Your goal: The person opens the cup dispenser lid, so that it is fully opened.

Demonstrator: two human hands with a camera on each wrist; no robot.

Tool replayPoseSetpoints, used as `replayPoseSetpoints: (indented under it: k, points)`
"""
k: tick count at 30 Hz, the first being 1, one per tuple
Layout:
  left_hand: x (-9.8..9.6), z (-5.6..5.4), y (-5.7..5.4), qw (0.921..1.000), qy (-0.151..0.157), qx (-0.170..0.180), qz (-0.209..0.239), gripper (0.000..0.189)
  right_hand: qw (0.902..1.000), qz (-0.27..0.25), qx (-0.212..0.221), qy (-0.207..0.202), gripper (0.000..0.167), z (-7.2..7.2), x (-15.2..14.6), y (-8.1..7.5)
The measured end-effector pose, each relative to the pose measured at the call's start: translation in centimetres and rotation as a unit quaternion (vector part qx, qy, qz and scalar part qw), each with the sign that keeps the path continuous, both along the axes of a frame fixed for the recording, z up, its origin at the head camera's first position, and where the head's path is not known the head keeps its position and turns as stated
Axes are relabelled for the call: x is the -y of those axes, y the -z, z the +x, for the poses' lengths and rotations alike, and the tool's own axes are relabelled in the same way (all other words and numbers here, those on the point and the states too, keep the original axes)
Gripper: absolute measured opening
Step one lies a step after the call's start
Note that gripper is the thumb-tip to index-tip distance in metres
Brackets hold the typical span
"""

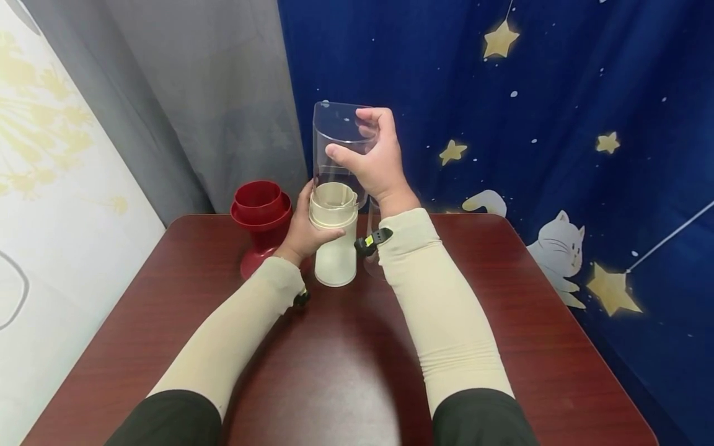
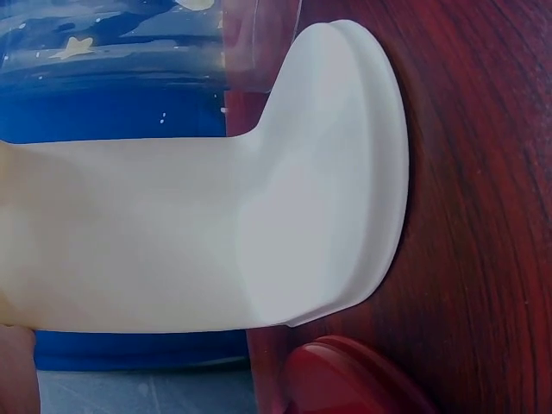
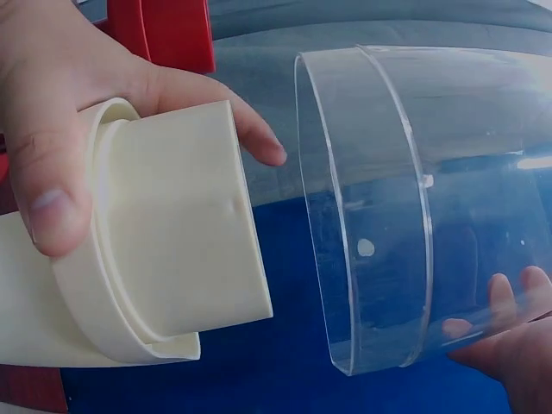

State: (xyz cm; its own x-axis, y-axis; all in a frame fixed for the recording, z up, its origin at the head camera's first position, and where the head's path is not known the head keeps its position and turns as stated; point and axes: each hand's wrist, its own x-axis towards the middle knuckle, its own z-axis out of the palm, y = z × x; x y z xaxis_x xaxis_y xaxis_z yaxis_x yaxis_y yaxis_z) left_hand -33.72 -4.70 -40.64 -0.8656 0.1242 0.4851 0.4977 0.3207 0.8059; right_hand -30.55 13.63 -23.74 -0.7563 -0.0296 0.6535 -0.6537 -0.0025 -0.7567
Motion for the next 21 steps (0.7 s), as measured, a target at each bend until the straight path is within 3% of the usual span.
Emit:
replayPoseSetpoints:
  k: [7, 21]
  points:
    - [0.0, -0.1, 0.1, 1.0, -0.005, 0.0, -0.005, 0.113, 1.0, -0.001, -0.001, -0.003, 0.072, 0.3, -0.3, 0.1]
    - [-0.1, -0.4, 0.4, 0.9983, -0.016, -0.052, -0.02, 0.111, 0.9995, -0.023, -0.006, -0.018, 0.077, 1.6, -0.9, 0.9]
